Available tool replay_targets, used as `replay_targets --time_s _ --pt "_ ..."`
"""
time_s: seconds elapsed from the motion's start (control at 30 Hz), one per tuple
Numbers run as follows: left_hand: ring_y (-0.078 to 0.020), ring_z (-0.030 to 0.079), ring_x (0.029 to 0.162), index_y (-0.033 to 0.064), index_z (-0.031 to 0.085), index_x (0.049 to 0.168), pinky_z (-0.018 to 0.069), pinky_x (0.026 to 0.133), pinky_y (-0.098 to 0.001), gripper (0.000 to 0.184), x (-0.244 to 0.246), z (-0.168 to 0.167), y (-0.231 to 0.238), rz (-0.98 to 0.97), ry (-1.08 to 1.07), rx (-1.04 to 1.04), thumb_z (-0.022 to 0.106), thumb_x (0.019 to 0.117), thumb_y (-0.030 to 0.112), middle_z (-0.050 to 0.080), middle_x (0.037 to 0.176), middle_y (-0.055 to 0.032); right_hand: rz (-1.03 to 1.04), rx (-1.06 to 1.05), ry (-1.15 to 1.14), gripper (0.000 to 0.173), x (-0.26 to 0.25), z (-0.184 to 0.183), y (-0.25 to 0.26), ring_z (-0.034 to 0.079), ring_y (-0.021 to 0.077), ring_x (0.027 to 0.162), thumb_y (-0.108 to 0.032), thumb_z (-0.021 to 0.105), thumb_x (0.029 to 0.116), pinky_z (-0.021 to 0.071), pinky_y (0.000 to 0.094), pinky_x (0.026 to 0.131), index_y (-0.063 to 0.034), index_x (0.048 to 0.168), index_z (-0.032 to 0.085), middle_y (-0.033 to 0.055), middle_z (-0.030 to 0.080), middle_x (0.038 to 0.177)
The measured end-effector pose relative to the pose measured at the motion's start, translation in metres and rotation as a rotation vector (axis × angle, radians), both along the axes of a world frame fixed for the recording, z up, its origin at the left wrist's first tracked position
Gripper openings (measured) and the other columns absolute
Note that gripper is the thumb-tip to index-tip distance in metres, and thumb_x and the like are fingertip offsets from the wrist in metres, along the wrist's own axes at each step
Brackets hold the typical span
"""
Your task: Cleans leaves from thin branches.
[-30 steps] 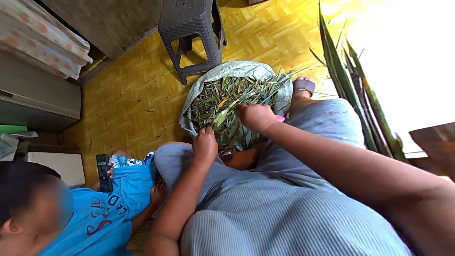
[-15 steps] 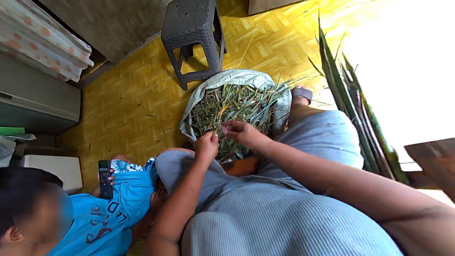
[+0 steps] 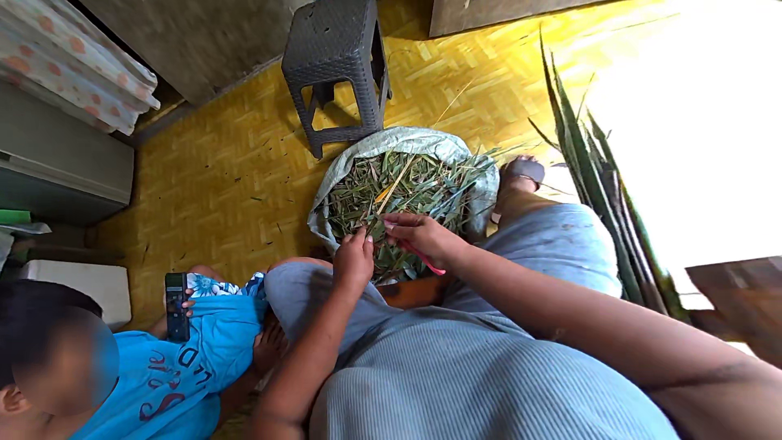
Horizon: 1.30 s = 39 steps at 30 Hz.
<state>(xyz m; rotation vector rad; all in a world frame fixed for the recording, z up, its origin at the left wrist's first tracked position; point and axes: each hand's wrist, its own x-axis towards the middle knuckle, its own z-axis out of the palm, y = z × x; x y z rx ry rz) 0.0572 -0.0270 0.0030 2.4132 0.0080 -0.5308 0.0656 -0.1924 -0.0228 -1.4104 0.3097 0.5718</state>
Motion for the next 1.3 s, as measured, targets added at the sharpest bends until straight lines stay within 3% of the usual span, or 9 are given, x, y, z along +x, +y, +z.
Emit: replay_targets --time_s 0.17,0.37,0.8,0.93,1.0,1.13,1.3 --pt "-0.0387 0.067 0.105 0.0074 0.052 0.151 0.0557 0.091 -0.0517 0.043 -0.010 -0.011 -0.006 -0.063 -0.207 0.289 0.051 0.1079 0.015 0.064 0.120 -0.0242 0.015 0.012 0.053 0.033 -0.003 0.008 0.006 0.052 0.0041 0.060 -0.015 0.054 0.1077 0.0428 0.0178 0.054 -0.0086 0.140 0.057 0.0017 0.063 0.087" --pt "-0.0389 0.066 0.107 0.0065 0.051 0.152 0.0546 0.093 -0.0505 0.044 -0.013 -0.014 -0.007 -0.111 -0.222 0.387 0.050 0.1078 0.013 0.064 0.117 -0.0243 0.006 0.014 0.086 0.034 -0.002 0.001 0.009 0.053 0.0051 0.061 -0.018 0.058 0.1063 0.0433 0.0190 0.055 -0.0096 0.140 0.057 0.0018 0.063 0.086" --pt "-0.0377 0.067 0.103 0.0063 0.055 0.148 0.0555 0.092 -0.0485 0.042 -0.020 -0.017 -0.006 -0.141 -0.263 0.382 0.051 0.1065 0.011 0.065 0.113 -0.0233 -0.037 -0.036 0.067 0.035 -0.001 -0.014 0.006 0.051 0.0051 0.061 -0.015 0.059 0.1052 0.0419 0.0199 0.055 -0.0087 0.139 0.058 0.0029 0.064 0.088" --pt "-0.0381 0.067 0.105 0.0056 0.055 0.148 0.0548 0.093 -0.0491 0.043 -0.021 -0.015 -0.007 -0.147 -0.264 0.390 0.052 0.1055 0.009 0.065 0.114 -0.0236 -0.037 -0.089 0.033 0.037 -0.001 -0.015 0.008 0.052 0.0061 0.067 -0.015 0.059 0.1052 0.0438 0.0222 0.060 -0.0069 0.141 0.057 0.0061 0.065 0.098" --pt "-0.0379 0.067 0.103 0.0052 0.056 0.148 0.0550 0.092 -0.0495 0.042 -0.022 -0.013 -0.007 -0.146 -0.270 0.380 0.052 0.1055 0.009 0.065 0.113 -0.0236 -0.038 -0.126 0.043 0.037 0.001 -0.010 0.010 0.054 0.0092 0.074 -0.015 0.058 0.1057 0.0457 0.0266 0.067 -0.0058 0.142 0.056 0.0093 0.065 0.104" --pt "-0.0375 0.068 0.103 0.0056 0.057 0.147 0.0556 0.091 -0.0485 0.042 -0.026 -0.011 -0.005 -0.152 -0.275 0.372 0.052 0.1055 0.009 0.066 0.112 -0.0233 -0.088 -0.130 0.051 0.039 0.007 -0.012 0.005 0.054 0.0103 0.077 -0.012 0.055 0.1070 0.0466 0.0277 0.070 -0.0047 0.145 0.052 0.0112 0.064 0.111" --pt "-0.0381 0.068 0.101 0.0044 0.059 0.145 0.0560 0.090 -0.0495 0.041 -0.032 -0.015 0.003 -0.185 -0.323 0.336 0.054 0.1042 0.008 0.066 0.110 -0.0239 -0.187 -0.058 0.098 0.036 0.015 -0.017 -0.007 0.051 0.0061 0.066 -0.014 0.055 0.1066 0.0433 0.0218 0.059 -0.0073 0.142 0.055 0.0041 0.061 0.096"
